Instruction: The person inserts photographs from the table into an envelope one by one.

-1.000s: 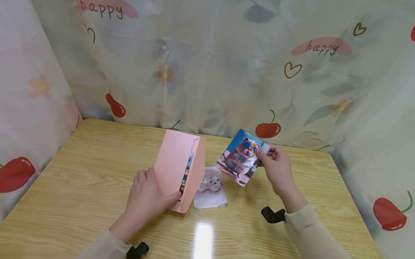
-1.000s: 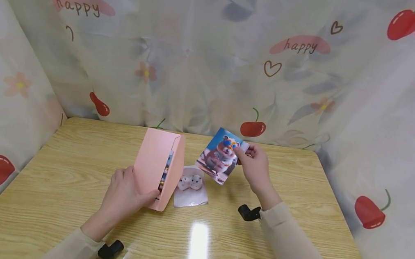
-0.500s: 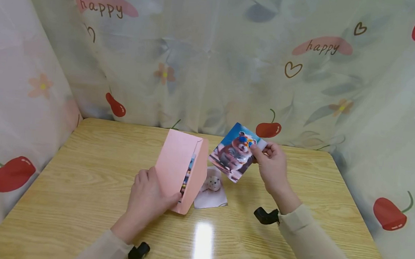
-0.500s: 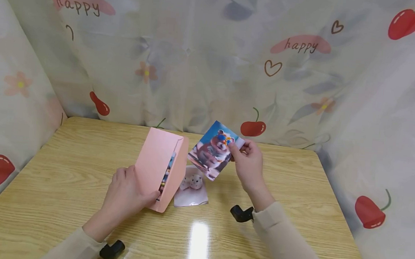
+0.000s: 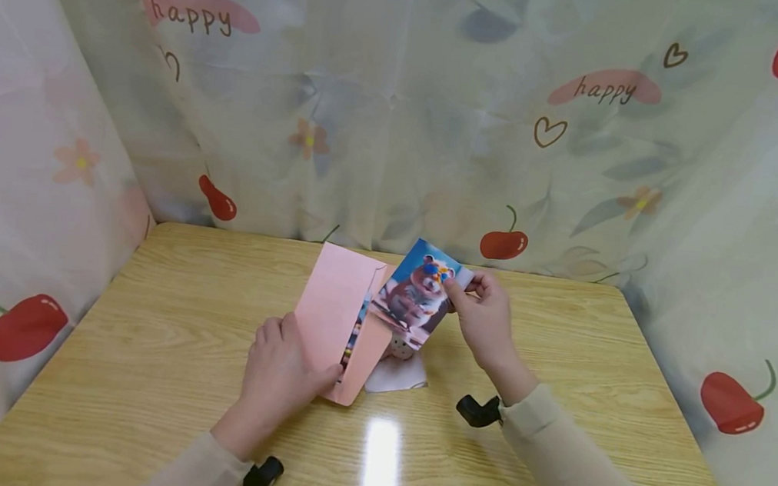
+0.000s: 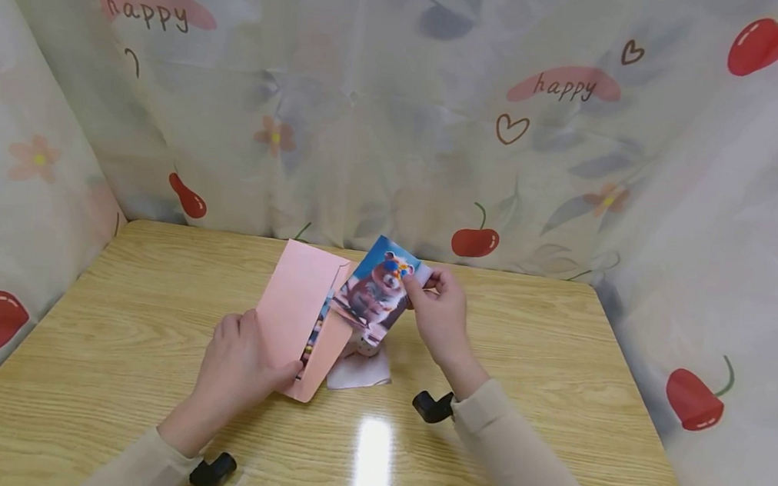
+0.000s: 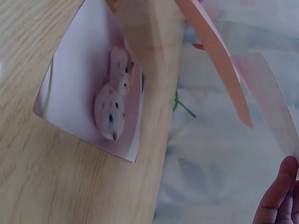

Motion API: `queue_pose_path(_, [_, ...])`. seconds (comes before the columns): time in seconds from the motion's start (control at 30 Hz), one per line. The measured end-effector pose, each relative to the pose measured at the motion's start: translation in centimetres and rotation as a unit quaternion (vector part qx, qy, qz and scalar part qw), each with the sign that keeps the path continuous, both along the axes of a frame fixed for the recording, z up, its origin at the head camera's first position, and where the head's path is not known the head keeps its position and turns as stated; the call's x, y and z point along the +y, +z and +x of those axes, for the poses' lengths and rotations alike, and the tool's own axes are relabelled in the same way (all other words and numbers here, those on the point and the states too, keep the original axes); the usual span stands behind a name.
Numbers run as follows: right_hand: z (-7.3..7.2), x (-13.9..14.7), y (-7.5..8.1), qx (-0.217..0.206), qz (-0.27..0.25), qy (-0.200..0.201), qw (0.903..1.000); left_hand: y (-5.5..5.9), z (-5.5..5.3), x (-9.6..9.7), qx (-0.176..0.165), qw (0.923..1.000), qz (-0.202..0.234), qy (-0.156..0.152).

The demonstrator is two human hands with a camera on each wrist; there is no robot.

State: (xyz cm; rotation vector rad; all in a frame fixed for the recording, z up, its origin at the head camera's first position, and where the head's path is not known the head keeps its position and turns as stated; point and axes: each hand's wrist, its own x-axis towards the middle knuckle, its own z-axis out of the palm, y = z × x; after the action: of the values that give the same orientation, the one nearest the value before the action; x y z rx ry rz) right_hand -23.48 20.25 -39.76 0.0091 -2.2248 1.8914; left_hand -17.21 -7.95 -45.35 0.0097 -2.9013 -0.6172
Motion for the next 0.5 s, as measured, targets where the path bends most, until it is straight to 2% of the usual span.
queue_pose_path(0.3, [0.1, -0.9, -0.6, 0.005, 0.009, -0.005, 0.9999, -0.1, 0.0, 0.1, 0.004, 1.0000, 0.004, -0.003])
queue_pose_path(0.5, [0.2, -1.5, -1.0, 0.004, 0.018, 0.009, 0.9998, -0.1, 0.1, 0.1, 0.006, 1.0000, 0.005, -0.005])
